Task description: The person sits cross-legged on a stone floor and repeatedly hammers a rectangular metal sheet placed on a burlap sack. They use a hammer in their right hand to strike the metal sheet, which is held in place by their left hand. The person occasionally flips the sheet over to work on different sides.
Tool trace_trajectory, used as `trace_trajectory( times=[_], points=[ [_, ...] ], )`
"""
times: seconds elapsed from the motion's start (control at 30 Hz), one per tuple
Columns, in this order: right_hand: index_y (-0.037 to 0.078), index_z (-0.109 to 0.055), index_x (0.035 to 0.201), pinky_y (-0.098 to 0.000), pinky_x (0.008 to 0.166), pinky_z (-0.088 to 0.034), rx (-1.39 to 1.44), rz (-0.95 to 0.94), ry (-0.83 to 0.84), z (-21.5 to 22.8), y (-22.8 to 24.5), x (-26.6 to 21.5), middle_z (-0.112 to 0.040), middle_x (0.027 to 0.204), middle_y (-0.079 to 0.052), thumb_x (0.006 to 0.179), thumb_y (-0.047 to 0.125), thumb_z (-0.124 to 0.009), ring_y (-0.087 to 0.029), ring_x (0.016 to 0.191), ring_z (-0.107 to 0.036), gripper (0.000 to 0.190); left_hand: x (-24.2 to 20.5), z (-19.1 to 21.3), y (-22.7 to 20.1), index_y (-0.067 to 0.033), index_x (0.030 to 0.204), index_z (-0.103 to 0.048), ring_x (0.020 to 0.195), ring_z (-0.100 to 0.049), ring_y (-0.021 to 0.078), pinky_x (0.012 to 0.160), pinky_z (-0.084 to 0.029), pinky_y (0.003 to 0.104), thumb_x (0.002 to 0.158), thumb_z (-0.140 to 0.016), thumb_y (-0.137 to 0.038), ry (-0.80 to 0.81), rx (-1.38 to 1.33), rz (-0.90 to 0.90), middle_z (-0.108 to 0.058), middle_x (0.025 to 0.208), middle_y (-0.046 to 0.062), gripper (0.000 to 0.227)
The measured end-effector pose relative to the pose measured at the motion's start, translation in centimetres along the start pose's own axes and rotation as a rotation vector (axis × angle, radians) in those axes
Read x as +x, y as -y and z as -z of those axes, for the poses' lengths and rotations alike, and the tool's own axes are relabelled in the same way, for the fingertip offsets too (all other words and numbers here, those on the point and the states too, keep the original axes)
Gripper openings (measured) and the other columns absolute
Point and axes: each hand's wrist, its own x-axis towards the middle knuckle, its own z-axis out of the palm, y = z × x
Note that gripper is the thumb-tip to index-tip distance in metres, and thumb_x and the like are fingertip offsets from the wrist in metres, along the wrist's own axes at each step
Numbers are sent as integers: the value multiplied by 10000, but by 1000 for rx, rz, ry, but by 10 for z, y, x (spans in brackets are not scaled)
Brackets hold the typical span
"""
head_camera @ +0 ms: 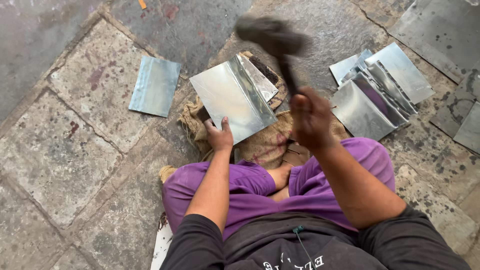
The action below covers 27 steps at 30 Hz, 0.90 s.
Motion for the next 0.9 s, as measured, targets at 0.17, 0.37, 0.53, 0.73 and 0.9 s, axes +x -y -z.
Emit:
trace_trajectory(
  times=[0.17, 0.37, 0.53, 0.73, 0.9],
  points=[
    [-19, -496, 1214, -383, 535, -447, 206, 587, -129, -29, -92, -15, -574, 800, -99, 1113, 425, -433, -225, 641, -549, 459, 1, 0, 1, -4, 1336, -389, 1092, -669, 395, 935, -562, 493, 981, -656, -419, -15, -1, -23, -635, 1201, 260, 607],
    [46, -630, 983, -586, 591, -472, -558, -55, 198, -60, -119, -37, -612, 741, -250, 1047, 395, -533, -488, 654, -605, 368, -1, -2, 3, -1, 1283, -458, 1031, -705, 358, 896, -573, 454, 966, -683, -408, -72, 6, -93, -697, 1121, 217, 562],
    [56, -588, 945, -581, 642, -482, -328, 34, 139, -52, -112, -41, -625, 735, -247, 1074, 408, -502, -482, 698, -631, 385, 2, -1, -1, 6, 1229, -508, 990, -716, 365, 864, -560, 463, 956, -710, -339, -121, -58, -171, -714, 1080, 221, 484],
    [33, -615, 979, -592, 618, -502, -405, -21, 216, -62, -164, -33, -649, 774, -261, 1037, 425, -509, -509, 714, -634, 410, -4, 4, -11, 3, 1254, -525, 996, -710, 393, 869, -550, 469, 934, -706, -310, -109, -86, -124, -723, 1093, 227, 484],
    [36, -654, 910, -486, 620, -544, -305, -238, 308, -67, -193, -33, -673, 714, -175, 1050, 473, -508, -380, 662, -673, 482, -15, 23, -30, 30, 1242, -556, 1019, -696, 436, 878, -541, 480, 936, -710, -255, -65, -61, -187, -707, 1119, 257, 446]
  ],
)
